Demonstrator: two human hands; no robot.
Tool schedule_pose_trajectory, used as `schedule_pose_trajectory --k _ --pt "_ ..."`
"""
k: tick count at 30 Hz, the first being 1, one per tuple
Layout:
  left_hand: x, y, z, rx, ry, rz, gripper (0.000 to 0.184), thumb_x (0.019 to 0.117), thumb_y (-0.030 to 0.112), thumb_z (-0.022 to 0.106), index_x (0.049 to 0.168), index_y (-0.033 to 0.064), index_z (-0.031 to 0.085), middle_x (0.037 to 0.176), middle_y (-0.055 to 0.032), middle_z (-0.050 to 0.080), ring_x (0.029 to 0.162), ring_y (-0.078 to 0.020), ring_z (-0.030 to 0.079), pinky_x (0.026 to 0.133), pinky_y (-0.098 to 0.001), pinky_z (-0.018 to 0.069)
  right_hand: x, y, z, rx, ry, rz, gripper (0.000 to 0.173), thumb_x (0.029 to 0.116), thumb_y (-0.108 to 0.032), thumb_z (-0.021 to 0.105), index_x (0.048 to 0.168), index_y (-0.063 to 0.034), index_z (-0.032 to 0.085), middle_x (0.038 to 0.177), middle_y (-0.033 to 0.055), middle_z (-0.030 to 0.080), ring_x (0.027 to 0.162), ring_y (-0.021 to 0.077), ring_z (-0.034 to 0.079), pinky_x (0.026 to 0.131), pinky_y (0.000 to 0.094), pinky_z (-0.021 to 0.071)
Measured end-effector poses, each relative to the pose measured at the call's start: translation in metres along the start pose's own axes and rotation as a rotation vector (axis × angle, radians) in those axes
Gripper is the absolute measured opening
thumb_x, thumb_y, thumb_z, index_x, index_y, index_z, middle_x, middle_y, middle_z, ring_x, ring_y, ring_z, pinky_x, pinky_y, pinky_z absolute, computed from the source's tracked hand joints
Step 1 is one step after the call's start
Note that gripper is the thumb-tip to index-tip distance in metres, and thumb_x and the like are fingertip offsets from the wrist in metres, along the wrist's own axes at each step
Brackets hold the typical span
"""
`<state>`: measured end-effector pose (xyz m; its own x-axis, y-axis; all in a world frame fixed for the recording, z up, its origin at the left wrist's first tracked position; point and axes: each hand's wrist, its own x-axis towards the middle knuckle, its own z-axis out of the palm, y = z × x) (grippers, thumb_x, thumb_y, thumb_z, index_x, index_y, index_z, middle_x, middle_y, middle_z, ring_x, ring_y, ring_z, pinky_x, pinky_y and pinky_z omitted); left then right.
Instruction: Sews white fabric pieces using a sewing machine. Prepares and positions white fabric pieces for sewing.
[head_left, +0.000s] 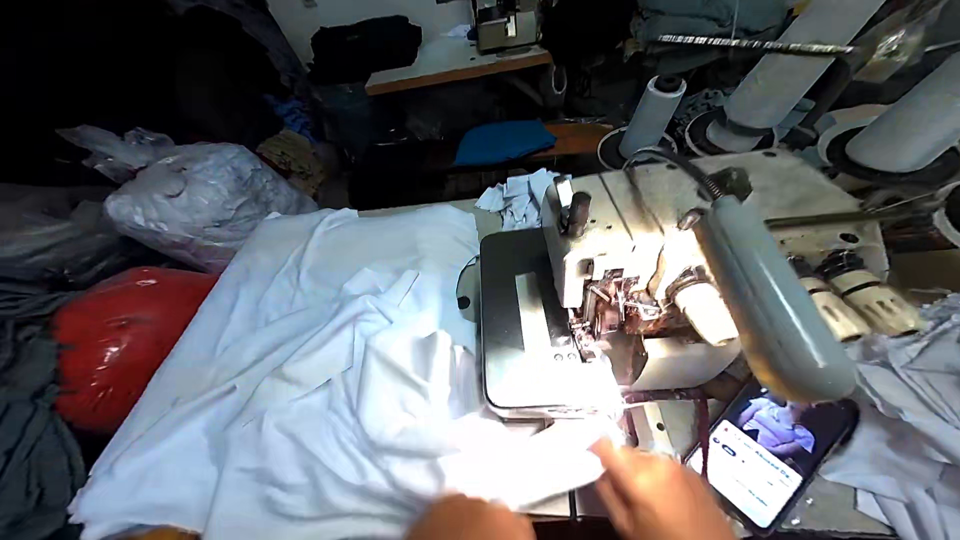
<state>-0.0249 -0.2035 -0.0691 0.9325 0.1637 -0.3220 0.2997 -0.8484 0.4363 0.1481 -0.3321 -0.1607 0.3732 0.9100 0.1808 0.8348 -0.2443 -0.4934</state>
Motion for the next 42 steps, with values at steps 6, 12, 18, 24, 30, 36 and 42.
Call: schedule_pose_trajectory --k 6,12,18,24,30,36,42 --pt "0.012 -0.122 0.051 0.055 0.768 -0.53 0.062 0.1001 0.049 0.056 0.145 0.0054 0.055 0.144 -0.0261 0.052 0.122 -0.0448 0.059 0.093 -0.0631 0.0517 -0.041 0.023 -0.03 0.118 -0.462 -0.098 0.033 0.0965 -0.024 0.068 0.114 0.0039 0.072 0.108 0.0342 0.064 0.1 0.0549 0.064 0.081 0.0668 0.0527" --pt "0.007 -0.115 0.031 -0.203 0.939 -0.014 0.015 0.0961 0.011 0.062 0.1 0.0044 0.076 0.093 -0.0007 0.068 0.083 -0.0043 0.064 0.076 -0.0211 0.0555 -0.018 0.013 0.01 0.143 0.025 -0.136 0.047 0.0958 -0.052 0.058 0.102 -0.0078 0.073 0.093 0.0133 0.068 0.082 0.0301 0.067 0.067 0.0466 0.0556" --pt "-0.029 -0.142 0.003 -0.571 1.22 0.106 0.016 0.0976 0.015 0.064 0.106 0.0248 0.073 0.111 0.0159 0.067 0.101 0.0012 0.064 0.087 -0.0196 0.0552 -0.026 -0.001 0.047 0.27 -0.113 -0.254 0.023 0.0951 -0.027 0.06 0.089 -0.0076 0.071 0.078 0.0098 0.066 0.071 0.0273 0.068 0.061 0.0451 0.0568" --pt "-0.032 -0.155 0.061 -0.062 0.997 -0.544 0.028 0.0968 0.007 0.059 0.123 -0.004 0.062 0.114 -0.0223 0.062 0.087 -0.0276 0.064 0.074 -0.0434 0.0553 -0.024 -0.01 0.054 0.151 -0.025 -0.118 0.047 0.0983 -0.051 0.052 0.092 -0.0089 0.072 0.074 0.0054 0.065 0.061 0.0211 0.065 0.051 0.0389 0.0531" --pt "-0.035 -0.112 0.083 -0.046 1.122 -0.138 0.04 0.0995 0.039 0.06 0.13 0.0132 0.065 0.141 -0.0129 0.052 0.135 -0.0219 0.048 0.111 -0.0416 0.0418 -0.003 -0.024 0.077 0.18 -0.05 -0.242 0.046 0.085 -0.044 0.072 0.112 -0.0071 0.074 0.093 0.0128 0.069 0.082 0.0322 0.068 0.07 0.0477 0.0573" --pt "-0.03 -0.112 0.058 0.153 0.89 -0.029 0.022 0.0958 0.021 0.063 0.086 0.0129 0.08 0.102 -0.0021 0.076 0.103 -0.0161 0.07 0.1 -0.0453 0.0488 -0.001 -0.012 0.086 0.344 0.085 -0.296 0.024 0.0973 -0.016 0.054 0.091 -0.0078 0.075 0.09 0.0063 0.07 0.084 0.0195 0.067 0.076 0.0332 0.0558" --pt "-0.013 -0.044 0.055 0.24 1.369 0.015 0.022 0.1032 0.045 0.055 0.114 0.0278 0.063 0.133 0.0066 0.051 0.135 -0.0073 0.042 0.115 -0.0318 0.0311 0.012 -0.025 0.04 0.93 0.125 0.077 0.026 0.1045 -0.018 0.047 0.091 -0.0116 0.069 0.075 -0.0081 0.064 0.07 -0.0038 0.06 0.066 0.014 0.0506"
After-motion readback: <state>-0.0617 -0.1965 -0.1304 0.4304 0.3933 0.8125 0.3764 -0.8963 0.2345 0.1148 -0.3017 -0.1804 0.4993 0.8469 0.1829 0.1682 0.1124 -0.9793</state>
